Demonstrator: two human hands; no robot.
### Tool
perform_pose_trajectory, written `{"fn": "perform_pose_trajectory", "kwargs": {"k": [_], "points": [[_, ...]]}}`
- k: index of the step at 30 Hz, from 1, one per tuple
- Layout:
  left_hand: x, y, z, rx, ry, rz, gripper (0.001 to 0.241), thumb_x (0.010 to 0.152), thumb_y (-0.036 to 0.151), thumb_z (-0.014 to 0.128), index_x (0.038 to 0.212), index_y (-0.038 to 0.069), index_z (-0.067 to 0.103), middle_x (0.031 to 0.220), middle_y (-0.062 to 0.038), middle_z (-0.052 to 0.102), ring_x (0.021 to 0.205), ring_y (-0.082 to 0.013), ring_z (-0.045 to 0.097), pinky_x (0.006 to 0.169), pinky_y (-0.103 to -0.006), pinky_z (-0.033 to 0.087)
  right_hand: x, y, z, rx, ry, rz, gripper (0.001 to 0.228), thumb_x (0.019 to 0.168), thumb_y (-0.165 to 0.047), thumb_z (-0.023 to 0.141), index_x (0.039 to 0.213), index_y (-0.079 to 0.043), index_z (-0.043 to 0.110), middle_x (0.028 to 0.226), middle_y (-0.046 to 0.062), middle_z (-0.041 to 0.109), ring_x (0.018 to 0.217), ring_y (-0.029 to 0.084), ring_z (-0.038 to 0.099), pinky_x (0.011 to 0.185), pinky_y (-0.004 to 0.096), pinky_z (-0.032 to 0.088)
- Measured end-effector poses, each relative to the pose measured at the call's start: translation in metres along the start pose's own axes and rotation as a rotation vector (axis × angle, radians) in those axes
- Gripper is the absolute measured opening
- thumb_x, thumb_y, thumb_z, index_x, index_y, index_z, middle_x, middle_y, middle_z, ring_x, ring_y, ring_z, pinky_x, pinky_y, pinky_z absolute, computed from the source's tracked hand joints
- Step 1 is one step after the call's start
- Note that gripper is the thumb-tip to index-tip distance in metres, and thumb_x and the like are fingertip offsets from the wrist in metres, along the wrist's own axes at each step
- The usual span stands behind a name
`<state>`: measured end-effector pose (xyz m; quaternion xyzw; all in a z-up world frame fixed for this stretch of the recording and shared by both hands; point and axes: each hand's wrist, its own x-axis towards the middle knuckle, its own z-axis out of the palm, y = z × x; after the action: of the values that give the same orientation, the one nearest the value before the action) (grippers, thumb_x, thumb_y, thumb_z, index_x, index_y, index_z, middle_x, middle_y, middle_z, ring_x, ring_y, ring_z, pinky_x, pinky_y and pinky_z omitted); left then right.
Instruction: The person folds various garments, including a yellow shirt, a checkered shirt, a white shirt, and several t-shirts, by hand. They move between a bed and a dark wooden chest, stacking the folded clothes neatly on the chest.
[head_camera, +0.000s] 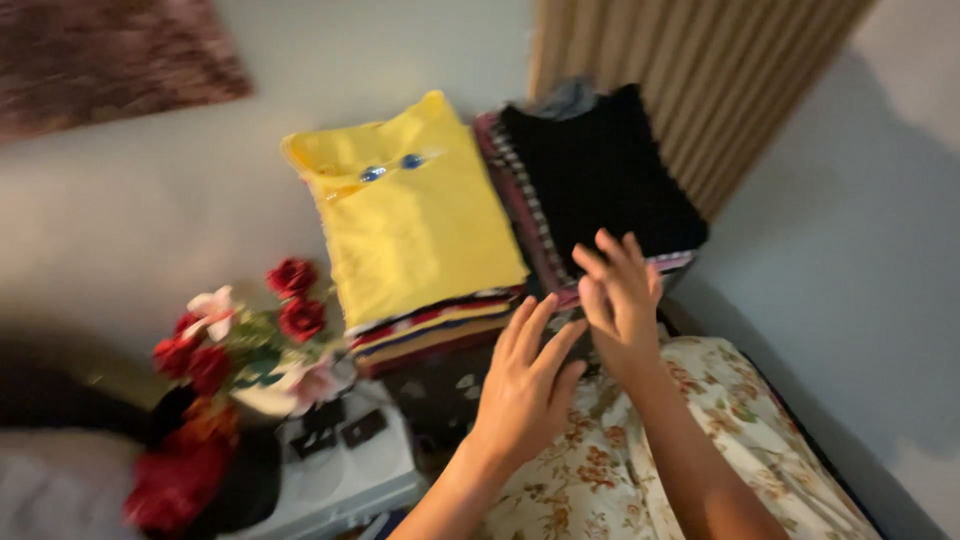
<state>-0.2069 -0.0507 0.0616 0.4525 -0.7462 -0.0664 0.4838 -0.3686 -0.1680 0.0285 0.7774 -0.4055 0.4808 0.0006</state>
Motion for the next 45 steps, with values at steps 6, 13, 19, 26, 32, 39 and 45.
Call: {"fn": "perform_pose_trajectory", "kwargs": {"k": [6,13,19,26,32,39,45], "points": [[-0.093,0.008,-0.093,0.202,0.174,-0.106,0.036,0.094,0.012,0.068,0.129,0.007,0.067,0.149,-0.021,0.054,0.142,-0.0447,0.046,0.116,-0.0515,0.040,-0.059,-0.111,0.009,0.331,-0.276,-0.063,0.031,0.106,-0.029,0.056,0.126,-0.010,0.072,0.146,0.013,0.061,0.138,0.033,0.055,0.112,0.044,0.045],[-0.224,0.038,-0.198,0.346,0.298,-0.272,0.034,0.091,0.010,0.069,0.125,0.009,0.069,0.145,-0.018,0.056,0.138,-0.0427,0.049,0.111,-0.0500,0.042,-0.126,-0.237,0.012,0.622,-0.308,0.137,0.026,0.104,-0.022,0.059,0.121,-0.009,0.073,0.127,0.007,0.073,0.118,0.020,0.069,0.099,0.034,0.054],[-0.333,0.069,-0.263,0.417,0.321,-0.356,0.033,0.092,0.010,0.068,0.125,0.009,0.069,0.143,-0.017,0.057,0.137,-0.0419,0.050,0.110,-0.0489,0.043,-0.207,-0.332,0.012,0.677,-0.440,0.273,0.023,0.101,-0.020,0.062,0.119,-0.011,0.075,0.116,0.005,0.078,0.104,0.015,0.071,0.089,0.029,0.055],[-0.434,0.116,-0.292,0.428,0.328,-0.417,0.034,0.090,0.009,0.069,0.124,0.008,0.068,0.142,-0.019,0.057,0.136,-0.0428,0.049,0.110,-0.0490,0.043,-0.281,-0.404,-0.013,0.605,-0.620,0.193,0.023,0.098,-0.024,0.065,0.114,-0.012,0.076,0.114,0.004,0.078,0.105,0.017,0.073,0.091,0.032,0.055],[-0.505,0.159,-0.289,0.446,0.374,-0.519,0.033,0.090,0.010,0.068,0.123,0.008,0.069,0.138,-0.018,0.061,0.133,-0.0416,0.052,0.108,-0.0483,0.044,-0.310,-0.438,-0.047,0.626,-0.811,0.140,0.025,0.095,-0.024,0.066,0.115,-0.012,0.076,0.113,0.004,0.078,0.105,0.020,0.072,0.089,0.034,0.056],[-0.558,0.227,-0.265,0.514,0.426,-0.623,0.031,0.089,0.009,0.068,0.120,0.007,0.069,0.132,-0.017,0.064,0.129,-0.0408,0.054,0.105,-0.0477,0.046,-0.369,-0.445,-0.090,0.679,-0.969,0.085,0.028,0.095,-0.023,0.066,0.118,-0.011,0.075,0.112,0.006,0.078,0.102,0.021,0.073,0.089,0.034,0.057],[-0.607,0.293,-0.232,0.479,0.393,-0.683,0.029,0.088,0.008,0.070,0.117,0.007,0.070,0.129,-0.016,0.066,0.128,-0.0408,0.056,0.104,-0.0468,0.047,-0.430,-0.453,-0.131,0.639,-1.114,0.064,0.028,0.095,-0.023,0.066,0.119,-0.010,0.074,0.112,0.006,0.079,0.098,0.020,0.074,0.086,0.033,0.058]]}}
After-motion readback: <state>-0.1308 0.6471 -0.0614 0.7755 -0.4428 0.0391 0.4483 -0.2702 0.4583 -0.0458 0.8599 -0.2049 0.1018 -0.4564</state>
